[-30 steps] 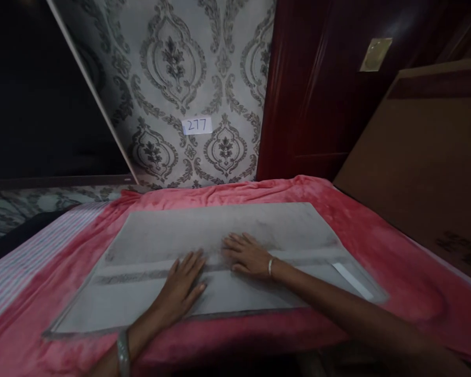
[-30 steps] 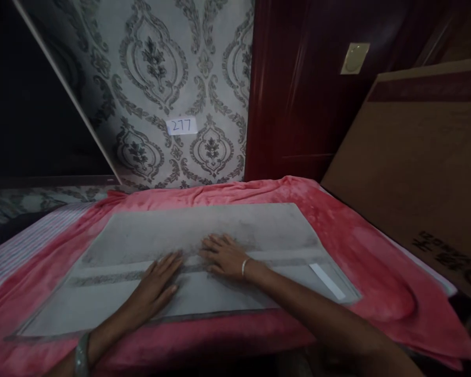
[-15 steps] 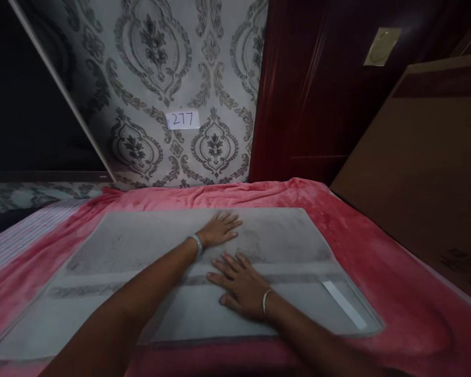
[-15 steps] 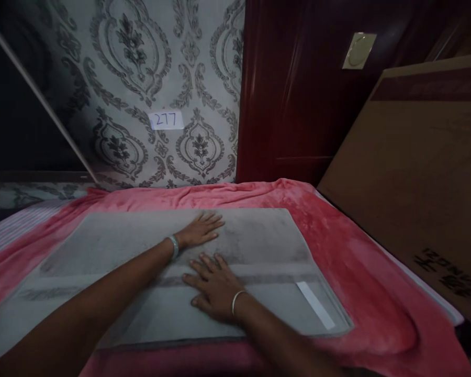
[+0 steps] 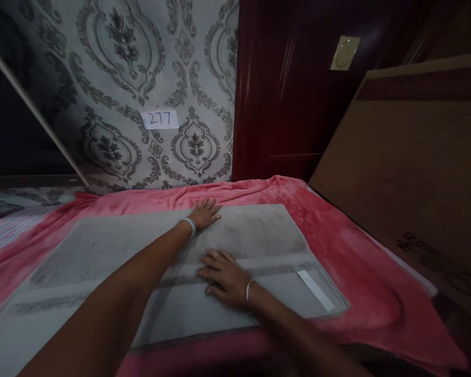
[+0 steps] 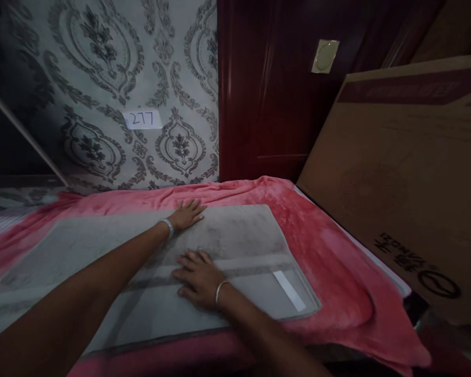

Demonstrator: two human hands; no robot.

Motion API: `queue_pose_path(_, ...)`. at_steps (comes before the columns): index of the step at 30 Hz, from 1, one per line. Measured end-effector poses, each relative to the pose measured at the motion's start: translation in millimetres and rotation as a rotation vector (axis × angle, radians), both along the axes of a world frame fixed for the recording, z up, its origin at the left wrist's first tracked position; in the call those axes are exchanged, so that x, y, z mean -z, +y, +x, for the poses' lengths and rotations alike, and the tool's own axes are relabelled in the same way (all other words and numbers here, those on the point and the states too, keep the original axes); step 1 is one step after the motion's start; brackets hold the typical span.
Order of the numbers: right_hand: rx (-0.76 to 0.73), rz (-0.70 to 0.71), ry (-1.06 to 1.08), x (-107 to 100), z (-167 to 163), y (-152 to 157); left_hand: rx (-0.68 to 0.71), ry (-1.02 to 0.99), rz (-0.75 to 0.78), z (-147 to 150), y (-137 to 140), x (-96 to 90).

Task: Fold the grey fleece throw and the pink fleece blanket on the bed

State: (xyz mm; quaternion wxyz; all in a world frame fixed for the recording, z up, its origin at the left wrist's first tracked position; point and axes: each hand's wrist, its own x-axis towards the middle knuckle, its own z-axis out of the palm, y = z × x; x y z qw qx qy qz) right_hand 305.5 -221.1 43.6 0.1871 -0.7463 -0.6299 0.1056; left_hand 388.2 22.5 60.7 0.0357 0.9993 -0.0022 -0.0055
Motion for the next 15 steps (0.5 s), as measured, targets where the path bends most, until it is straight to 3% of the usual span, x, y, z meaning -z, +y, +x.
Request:
queue_pose_path(5,0.100,-0.037,-0.058,2.6,15.6,-43.0,0.485,0.107,-0.193,-31.4,-51.8,4.3)
queue_pose_path(7,0.105,-0.093,-0.050,9.8,18.9,-56.1,0.581,0.122,-0.201,-36.6,-63.0,12.0)
queue_pose_path(11,0.109,-0.130,-0.021,19.6,18.3,-61.6,0.476,0.066,-0.108,-10.4,-56.0,18.0)
queue_pose_path(15,0.106,-0.118,0.033,15.2,16.8,-57.3,0.286,0.080,-0.032,38.0,-42.4,8.2)
